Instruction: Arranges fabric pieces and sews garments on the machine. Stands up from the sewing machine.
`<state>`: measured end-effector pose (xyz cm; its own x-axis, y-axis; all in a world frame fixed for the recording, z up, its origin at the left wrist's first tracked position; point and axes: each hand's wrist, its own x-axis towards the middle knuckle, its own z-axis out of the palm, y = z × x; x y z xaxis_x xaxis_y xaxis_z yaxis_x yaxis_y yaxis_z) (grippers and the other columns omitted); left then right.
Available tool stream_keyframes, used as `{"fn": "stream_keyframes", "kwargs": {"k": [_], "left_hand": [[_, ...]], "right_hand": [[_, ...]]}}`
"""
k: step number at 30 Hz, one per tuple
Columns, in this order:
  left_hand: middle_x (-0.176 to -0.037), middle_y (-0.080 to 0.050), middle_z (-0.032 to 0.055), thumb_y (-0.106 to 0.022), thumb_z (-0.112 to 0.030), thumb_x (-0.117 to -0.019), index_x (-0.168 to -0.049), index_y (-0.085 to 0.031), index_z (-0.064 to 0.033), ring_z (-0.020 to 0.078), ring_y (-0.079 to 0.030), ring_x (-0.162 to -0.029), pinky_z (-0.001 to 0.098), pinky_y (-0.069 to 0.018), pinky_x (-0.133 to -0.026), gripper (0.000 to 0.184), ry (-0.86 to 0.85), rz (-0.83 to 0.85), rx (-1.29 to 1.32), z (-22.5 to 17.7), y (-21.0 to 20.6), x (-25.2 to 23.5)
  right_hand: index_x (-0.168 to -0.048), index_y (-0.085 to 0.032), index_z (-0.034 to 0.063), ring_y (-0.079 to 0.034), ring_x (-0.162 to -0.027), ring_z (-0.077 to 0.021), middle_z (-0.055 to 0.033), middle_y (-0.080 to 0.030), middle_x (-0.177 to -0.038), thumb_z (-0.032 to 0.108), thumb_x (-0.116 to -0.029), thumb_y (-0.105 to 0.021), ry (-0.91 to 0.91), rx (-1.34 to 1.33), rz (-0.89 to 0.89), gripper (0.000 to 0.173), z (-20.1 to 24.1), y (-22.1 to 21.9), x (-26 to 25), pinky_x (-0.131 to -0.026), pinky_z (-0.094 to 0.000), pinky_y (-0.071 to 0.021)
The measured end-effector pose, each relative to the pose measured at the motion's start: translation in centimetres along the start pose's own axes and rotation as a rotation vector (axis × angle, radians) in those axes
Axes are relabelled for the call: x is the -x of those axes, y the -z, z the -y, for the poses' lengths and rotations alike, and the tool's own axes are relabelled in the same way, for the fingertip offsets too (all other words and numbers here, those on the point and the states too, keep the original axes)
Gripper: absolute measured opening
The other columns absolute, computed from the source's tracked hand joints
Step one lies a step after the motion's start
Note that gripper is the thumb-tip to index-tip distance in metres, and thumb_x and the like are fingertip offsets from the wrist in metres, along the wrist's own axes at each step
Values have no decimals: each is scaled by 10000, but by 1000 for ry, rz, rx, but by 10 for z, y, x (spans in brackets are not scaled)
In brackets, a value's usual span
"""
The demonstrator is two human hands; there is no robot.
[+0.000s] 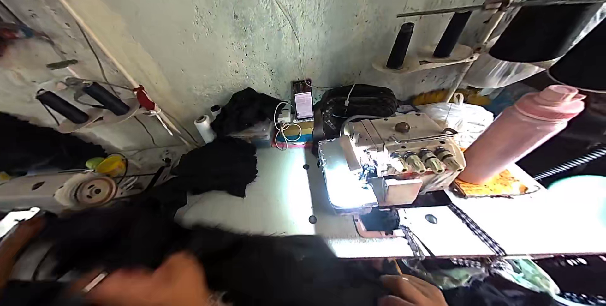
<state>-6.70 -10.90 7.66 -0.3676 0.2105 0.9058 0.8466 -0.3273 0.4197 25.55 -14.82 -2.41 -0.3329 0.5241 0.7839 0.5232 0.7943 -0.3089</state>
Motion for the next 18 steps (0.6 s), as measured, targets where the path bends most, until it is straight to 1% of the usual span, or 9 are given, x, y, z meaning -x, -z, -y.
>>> {"fn": "stream_keyframes", "kwargs": {"k": [1, 3, 5, 6, 7, 11, 13, 15, 18], "left_hand": [[-1288, -524, 426, -659, -44, -839, -1271, -362, 320, 317, -561, -1237, 364, -437, -1057, 638, 10, 176, -91, -4, -28, 8], [-1302, -584, 379, -698, -174, -917, -1379, -462, 173, 477, -610, -1200, 582, -488, -1022, 625, 104, 617, -138, 12, -85, 48], [-1497, -508, 258, -558, -356, -1031, -1537, -378, 50, 433, -521, -1355, 628, -395, -1112, 673, 192, 1094, -143, 47, -125, 118], [-1600, -407, 207, -478, -399, -1061, -1582, -330, 5, 406, -395, -1471, 654, -270, -1178, 676, 178, 1274, -187, 57, -132, 151], [-1648, -336, 176, -440, -402, -1068, -1595, -327, -23, 404, -292, -1528, 707, -157, -1183, 658, 95, 1333, -244, 60, -133, 178], [-1561, -466, 209, -413, -415, -1039, -1515, -499, -59, 461, -416, -1449, 772, -237, -1106, 600, -128, 1128, -312, 57, -108, 222], [-1544, -488, 208, -392, -439, -1036, -1504, -513, -59, 455, -439, -1435, 767, -255, -1099, 615, -134, 1105, -325, 54, -100, 224], [-1531, -505, 206, -375, -456, -1035, -1495, -523, -54, 449, -459, -1422, 764, -264, -1093, 629, -139, 1089, -335, 53, -95, 225], [-1522, -512, 213, -341, -488, -1040, -1508, -492, -26, 451, -460, -1421, 757, -265, -1095, 674, -135, 1095, -320, 53, -88, 223]], "right_hand": [[-1055, -571, 124, -623, -703, -215, -118, -648, -891, 230, -973, -615, -59, 26, 36, 141, -6, 2, 10, -648, -286, -524], [-1039, -658, 21, -713, -711, -300, -189, -720, -920, 150, -865, -741, -324, 48, 193, 231, -20, 0, 41, -592, -421, -581], [-1159, -675, -54, -730, -852, -457, -270, -718, -1065, 51, -829, -765, -727, 45, 466, 357, -35, -1, 74, -690, -655, -569], [-1235, -648, -57, -709, -940, -500, -294, -690, -1155, 49, -858, -732, -870, 60, 587, 401, -45, -1, 89, -751, -706, -540], [-1288, -623, -46, -685, -1013, -515, -301, -658, -1230, 68, -891, -697, -955, 83, 652, 420, -54, -1, 102, -791, -719, -520], [-1268, -677, -33, -686, -1109, -436, -275, -631, -1322, 70, -1025, -538, -800, 115, 413, 298, -53, -3, 103, -842, -593, -578], [-1241, -706, 2, -712, -1090, -318, -201, -669, -1302, 39, -1024, -514, -651, -9, 260, 292, -48, -23, 69, -851, -470, -606], [-1229, -718, 76, -725, -944, -176, -97, -687, -1286, 44, -976, -526, -521, -130, 190, 319, -52, -62, 38, -741, -347, -616], [-1282, -696, 82, -738, -929, -242, -105, -705, -1231, 152, -961, -659, -552, -234, 417, 330, -64, -117, -5, -752, -446, -619]]}}
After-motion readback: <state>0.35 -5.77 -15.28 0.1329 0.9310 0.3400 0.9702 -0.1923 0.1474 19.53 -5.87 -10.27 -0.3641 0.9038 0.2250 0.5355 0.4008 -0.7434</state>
